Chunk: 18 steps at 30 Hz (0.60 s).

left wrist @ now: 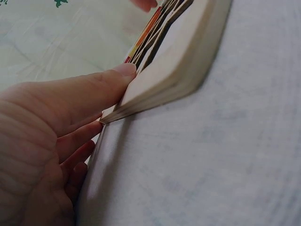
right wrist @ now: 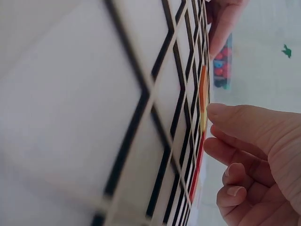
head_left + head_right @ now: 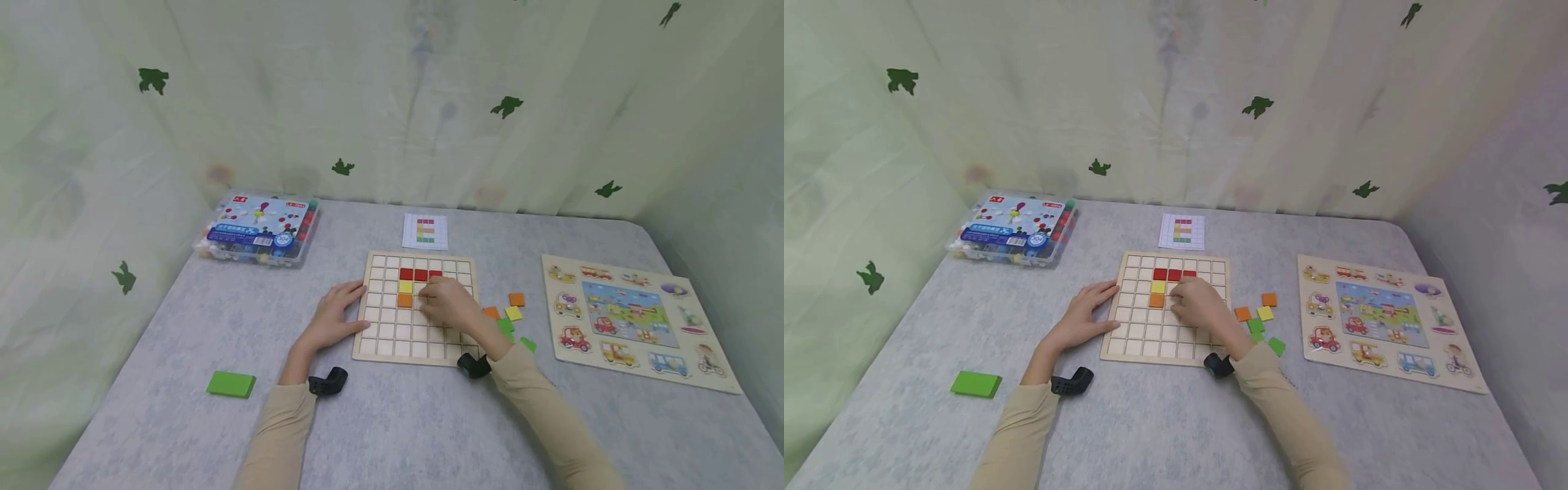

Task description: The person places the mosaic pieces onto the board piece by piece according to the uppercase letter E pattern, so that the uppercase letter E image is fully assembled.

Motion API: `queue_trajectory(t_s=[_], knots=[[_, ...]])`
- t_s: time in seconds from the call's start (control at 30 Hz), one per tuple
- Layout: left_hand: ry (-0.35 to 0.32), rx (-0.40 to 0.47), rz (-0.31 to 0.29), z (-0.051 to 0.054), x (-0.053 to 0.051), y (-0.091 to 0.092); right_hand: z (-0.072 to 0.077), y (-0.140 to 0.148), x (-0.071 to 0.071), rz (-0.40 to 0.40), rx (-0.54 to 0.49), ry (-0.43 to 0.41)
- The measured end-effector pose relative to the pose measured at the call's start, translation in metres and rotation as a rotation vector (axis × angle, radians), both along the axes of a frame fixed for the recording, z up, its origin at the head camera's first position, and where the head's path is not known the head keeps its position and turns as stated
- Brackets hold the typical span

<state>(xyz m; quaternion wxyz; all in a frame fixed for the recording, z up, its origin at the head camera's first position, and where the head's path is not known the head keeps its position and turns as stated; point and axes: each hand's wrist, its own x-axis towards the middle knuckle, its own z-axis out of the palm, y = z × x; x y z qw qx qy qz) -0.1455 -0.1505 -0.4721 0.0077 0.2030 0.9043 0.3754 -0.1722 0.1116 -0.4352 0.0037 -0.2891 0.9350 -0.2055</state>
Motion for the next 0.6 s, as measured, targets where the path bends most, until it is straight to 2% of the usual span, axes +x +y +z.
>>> queue_trajectory(t_s=[0.07, 0.17, 0.4, 0.6], knots=[[-0.03, -0.003, 0.002, 0.0, -0.001, 0.0, 0.0, 0.009, 0.002, -0.007, -0.01, 0.028], [-0.061, -0.03, 0.011, -0.001, -0.002, 0.0, 0.0, 0.023, 0.006, -0.041, -0.025, 0.025], [-0.069, -0.057, 0.02, 0.0, 0.0, -0.001, 0.0, 0.057, 0.014, -0.147, -0.054, -0.03], [-0.065, -0.055, 0.018, 0.002, 0.0, 0.0, -0.001, 0.083, 0.018, -0.173, -0.094, -0.028]])
